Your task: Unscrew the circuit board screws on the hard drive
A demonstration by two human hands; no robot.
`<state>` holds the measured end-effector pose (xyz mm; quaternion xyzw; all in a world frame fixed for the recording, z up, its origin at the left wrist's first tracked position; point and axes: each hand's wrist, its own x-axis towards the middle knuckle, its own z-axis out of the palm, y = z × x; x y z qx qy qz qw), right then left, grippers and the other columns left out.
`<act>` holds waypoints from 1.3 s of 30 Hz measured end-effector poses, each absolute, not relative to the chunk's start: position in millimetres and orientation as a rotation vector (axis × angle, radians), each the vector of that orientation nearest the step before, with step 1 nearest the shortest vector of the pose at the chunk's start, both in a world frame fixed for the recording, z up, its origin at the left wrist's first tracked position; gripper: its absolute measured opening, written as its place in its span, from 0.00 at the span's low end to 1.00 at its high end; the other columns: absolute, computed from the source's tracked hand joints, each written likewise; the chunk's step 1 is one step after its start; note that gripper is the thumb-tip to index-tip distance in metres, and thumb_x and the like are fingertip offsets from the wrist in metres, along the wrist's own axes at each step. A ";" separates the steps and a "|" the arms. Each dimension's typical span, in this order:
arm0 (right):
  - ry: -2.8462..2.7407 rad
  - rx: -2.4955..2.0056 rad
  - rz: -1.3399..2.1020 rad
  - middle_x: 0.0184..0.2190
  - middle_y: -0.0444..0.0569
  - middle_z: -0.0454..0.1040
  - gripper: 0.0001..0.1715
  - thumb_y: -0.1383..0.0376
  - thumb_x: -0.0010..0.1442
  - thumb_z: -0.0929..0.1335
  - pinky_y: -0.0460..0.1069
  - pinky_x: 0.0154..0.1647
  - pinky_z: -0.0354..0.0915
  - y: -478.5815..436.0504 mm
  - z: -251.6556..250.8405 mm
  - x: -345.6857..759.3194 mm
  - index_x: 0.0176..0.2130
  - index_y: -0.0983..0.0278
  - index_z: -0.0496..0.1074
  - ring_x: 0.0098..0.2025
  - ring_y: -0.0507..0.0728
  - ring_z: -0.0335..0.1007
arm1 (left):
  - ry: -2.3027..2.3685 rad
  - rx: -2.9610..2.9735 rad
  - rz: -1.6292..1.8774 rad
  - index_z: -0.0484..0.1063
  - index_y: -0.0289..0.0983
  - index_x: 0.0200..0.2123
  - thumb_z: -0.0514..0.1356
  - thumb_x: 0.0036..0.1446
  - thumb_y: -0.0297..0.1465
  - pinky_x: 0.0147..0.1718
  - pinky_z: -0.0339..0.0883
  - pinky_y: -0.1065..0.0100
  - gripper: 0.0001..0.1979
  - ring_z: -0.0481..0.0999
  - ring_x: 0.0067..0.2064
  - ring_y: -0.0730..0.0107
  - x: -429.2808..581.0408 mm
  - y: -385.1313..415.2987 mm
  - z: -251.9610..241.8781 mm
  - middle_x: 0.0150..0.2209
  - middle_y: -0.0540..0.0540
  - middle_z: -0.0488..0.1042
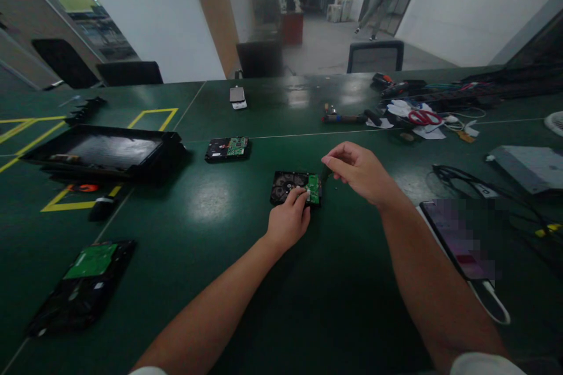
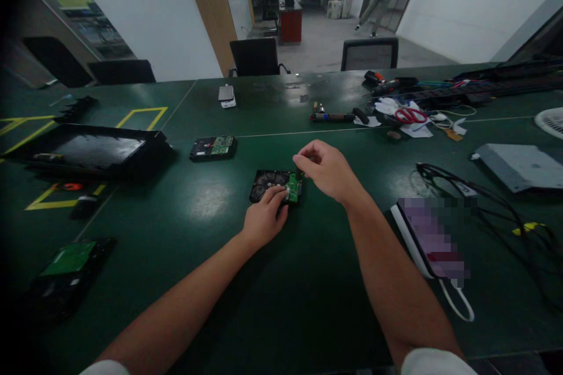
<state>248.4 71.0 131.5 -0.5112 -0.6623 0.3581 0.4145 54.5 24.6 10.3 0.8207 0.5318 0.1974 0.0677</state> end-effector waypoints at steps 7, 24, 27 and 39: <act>-1.732 -1.201 1.038 0.42 0.50 0.80 0.17 0.52 0.68 0.66 0.47 0.23 0.64 68.8 134.0 245.3 0.44 0.61 0.76 0.25 0.50 0.69 | 1.609 2.464 0.591 0.66 0.41 0.62 0.53 0.67 0.36 0.41 0.79 0.63 0.21 0.79 0.50 0.63 54.5 24.7 9.5 0.64 0.44 0.67; -1.762 -1.342 0.745 0.34 0.49 0.77 0.17 0.49 0.64 0.70 0.50 0.30 0.66 72.4 125.0 251.4 0.40 0.60 0.74 0.30 0.55 0.70 | 1.595 2.449 0.571 0.65 0.42 0.63 0.53 0.67 0.35 0.44 0.79 0.63 0.22 0.79 0.51 0.62 53.8 24.6 11.3 0.65 0.43 0.67; -1.816 -1.281 0.803 0.36 0.48 0.78 0.17 0.50 0.66 0.68 0.49 0.29 0.67 68.9 130.3 248.8 0.42 0.59 0.75 0.29 0.53 0.70 | 1.595 2.449 0.576 0.65 0.41 0.63 0.53 0.67 0.35 0.44 0.79 0.63 0.22 0.78 0.53 0.62 54.1 24.5 11.4 0.65 0.43 0.67; -1.877 -1.238 0.891 0.33 0.47 0.77 0.20 0.50 0.69 0.64 0.50 0.30 0.68 67.3 133.2 245.6 0.50 0.59 0.75 0.30 0.54 0.73 | 1.614 2.447 0.567 0.66 0.41 0.62 0.53 0.67 0.35 0.42 0.79 0.63 0.21 0.79 0.50 0.63 55.1 24.9 10.5 0.65 0.44 0.67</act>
